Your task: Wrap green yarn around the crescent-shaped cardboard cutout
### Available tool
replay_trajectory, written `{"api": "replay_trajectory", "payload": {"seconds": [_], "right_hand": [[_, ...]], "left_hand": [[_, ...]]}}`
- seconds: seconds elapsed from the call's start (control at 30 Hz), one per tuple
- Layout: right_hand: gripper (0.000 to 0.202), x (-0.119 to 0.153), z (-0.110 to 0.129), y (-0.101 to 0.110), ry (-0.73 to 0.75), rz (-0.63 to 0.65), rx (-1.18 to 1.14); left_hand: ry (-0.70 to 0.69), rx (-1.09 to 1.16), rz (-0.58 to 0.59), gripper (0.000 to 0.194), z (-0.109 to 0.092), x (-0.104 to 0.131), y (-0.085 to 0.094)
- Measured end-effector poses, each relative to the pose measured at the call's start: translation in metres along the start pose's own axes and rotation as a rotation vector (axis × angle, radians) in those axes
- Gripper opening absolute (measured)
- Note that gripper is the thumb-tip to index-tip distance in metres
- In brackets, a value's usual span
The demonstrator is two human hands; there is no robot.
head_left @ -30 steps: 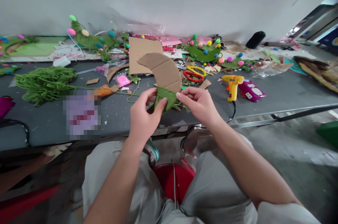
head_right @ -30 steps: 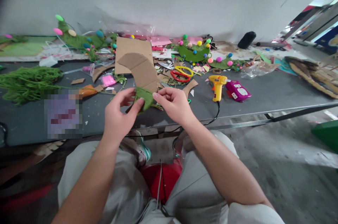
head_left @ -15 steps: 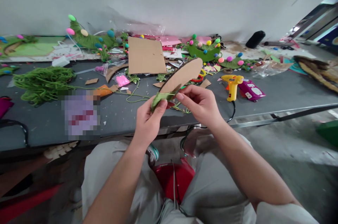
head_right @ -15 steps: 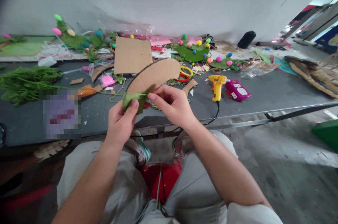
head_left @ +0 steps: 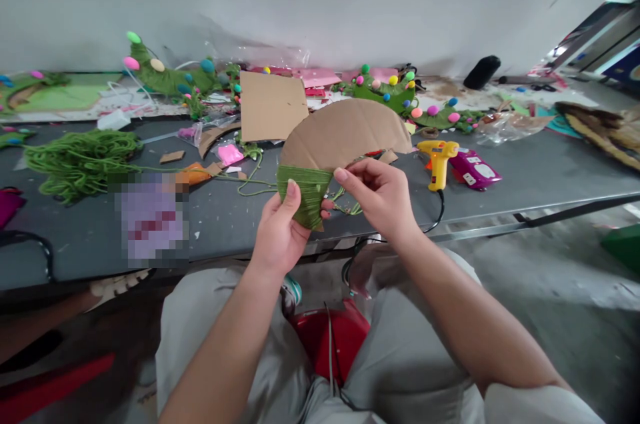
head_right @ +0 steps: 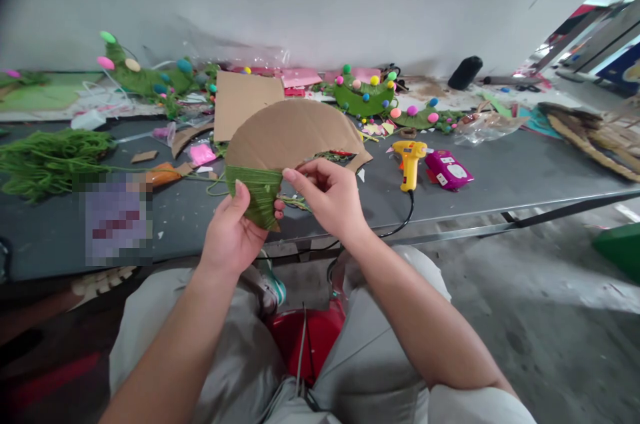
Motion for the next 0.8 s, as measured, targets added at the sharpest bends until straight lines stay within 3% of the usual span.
{"api": "replay_trajectory", "payload": {"seconds": [0.2, 0.37, 0.6, 0.8], "right_hand": [[0.032, 0.003, -0.004, 0.0, 0.003, 0.199, -0.118], [0.031, 0.004, -0.005, -0.002, 0.049, 0.207, -0.016], [0.03, 0.004, -0.004, -0.008, 0.047, 0.282, 0.016], [0.028, 0.001, -0.008, -0.003, 0.07, 0.266, 0.118]], "left_hand": [[0.041, -0.055, 0.013, 0.03, 0.002, -0.002, 0.001], [0.116, -0.08, -0.026, 0.055, 0.002, -0.002, 0.002], [0.246, -0.203, 0.257, 0.038, 0.004, 0.004, 0.0], [0.278, -0.202, 0.318, 0.032, 0.005, 0.008, -0.003]]}}
Point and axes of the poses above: each hand's wrist, its own x-axis away from the middle knuckle, its own y-axis out of the back of the hand, z = x × y, the point moved 4 cm from there along -x, towards the middle knuckle, and after that the axes turned 4 degrees about -z, right-handed, at the moved point
